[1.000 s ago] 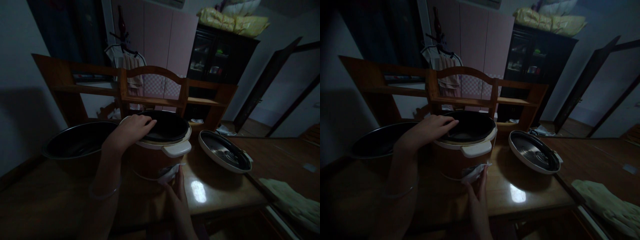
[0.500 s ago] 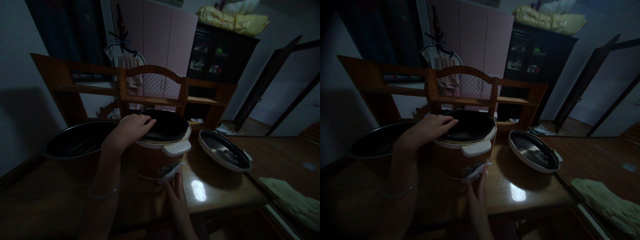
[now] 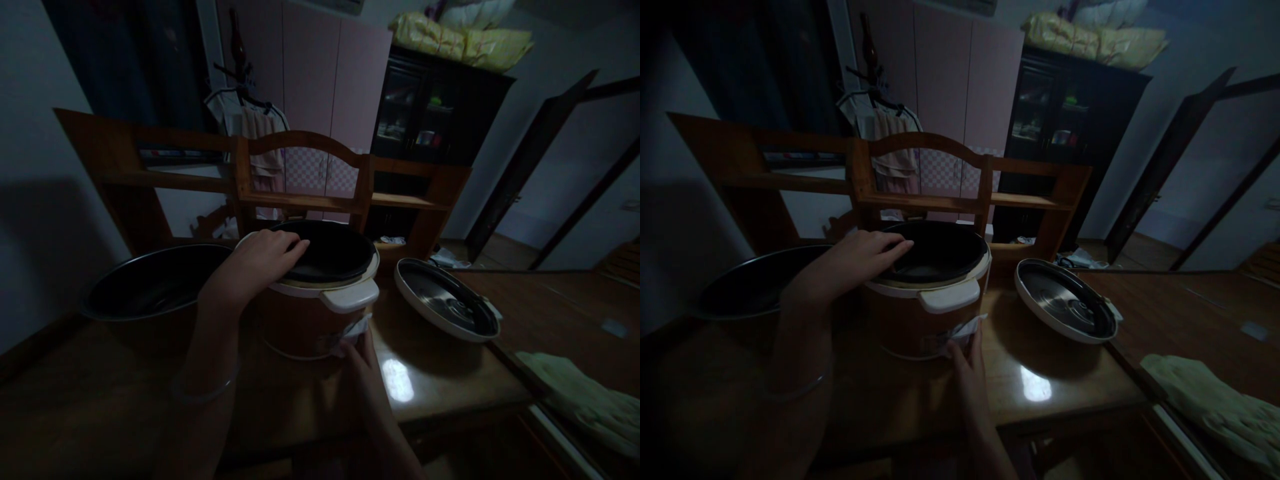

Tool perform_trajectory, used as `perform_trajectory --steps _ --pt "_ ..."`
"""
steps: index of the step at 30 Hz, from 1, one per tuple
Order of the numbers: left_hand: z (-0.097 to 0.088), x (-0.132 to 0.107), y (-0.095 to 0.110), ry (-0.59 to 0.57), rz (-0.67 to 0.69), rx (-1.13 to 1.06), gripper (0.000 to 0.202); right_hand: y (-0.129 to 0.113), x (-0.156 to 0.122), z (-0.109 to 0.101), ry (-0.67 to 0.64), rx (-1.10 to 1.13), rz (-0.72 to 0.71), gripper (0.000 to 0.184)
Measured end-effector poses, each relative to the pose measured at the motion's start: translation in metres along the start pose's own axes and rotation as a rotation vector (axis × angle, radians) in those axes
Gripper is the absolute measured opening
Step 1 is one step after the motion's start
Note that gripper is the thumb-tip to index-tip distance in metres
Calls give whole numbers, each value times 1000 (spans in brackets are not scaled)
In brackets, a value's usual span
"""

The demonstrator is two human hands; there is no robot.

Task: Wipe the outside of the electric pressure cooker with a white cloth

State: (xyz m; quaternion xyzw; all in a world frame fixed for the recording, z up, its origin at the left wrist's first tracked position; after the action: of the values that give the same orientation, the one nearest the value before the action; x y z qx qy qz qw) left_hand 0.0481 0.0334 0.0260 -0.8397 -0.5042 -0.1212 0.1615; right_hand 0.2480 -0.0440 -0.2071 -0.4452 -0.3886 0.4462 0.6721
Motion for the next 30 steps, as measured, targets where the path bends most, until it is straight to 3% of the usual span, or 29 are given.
perform_trajectory --steps 4,9,19,23,30 --pt "-1 0 6 -12 71 71 45 0 8 -2 -2 -62 25 78" --pt "-1 1 4 -50 5 0 44 0 13 -5 17 -61 30 77" --pt "-17 -6 17 -90 -4 47 45 -5 17 0 -26 58 60 88" --pt "-14 -5 14 -61 15 39 41 0 19 -1 -42 91 96 92" --pt "-13 -5 16 -53 37 112 41 5 24 -5 -99 50 34 91"
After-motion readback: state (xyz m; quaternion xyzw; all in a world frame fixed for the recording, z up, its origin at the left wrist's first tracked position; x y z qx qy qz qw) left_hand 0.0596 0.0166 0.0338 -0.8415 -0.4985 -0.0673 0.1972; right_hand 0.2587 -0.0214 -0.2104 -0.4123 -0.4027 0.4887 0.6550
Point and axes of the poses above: each hand's wrist, its own x-axis towards the middle knuckle, its own z-axis out of the palm, y = z × x, the point moved 6 cm from there along x, towards the middle knuckle, and after that the axes turned 3 degrees about x, right-handed, at the moved point
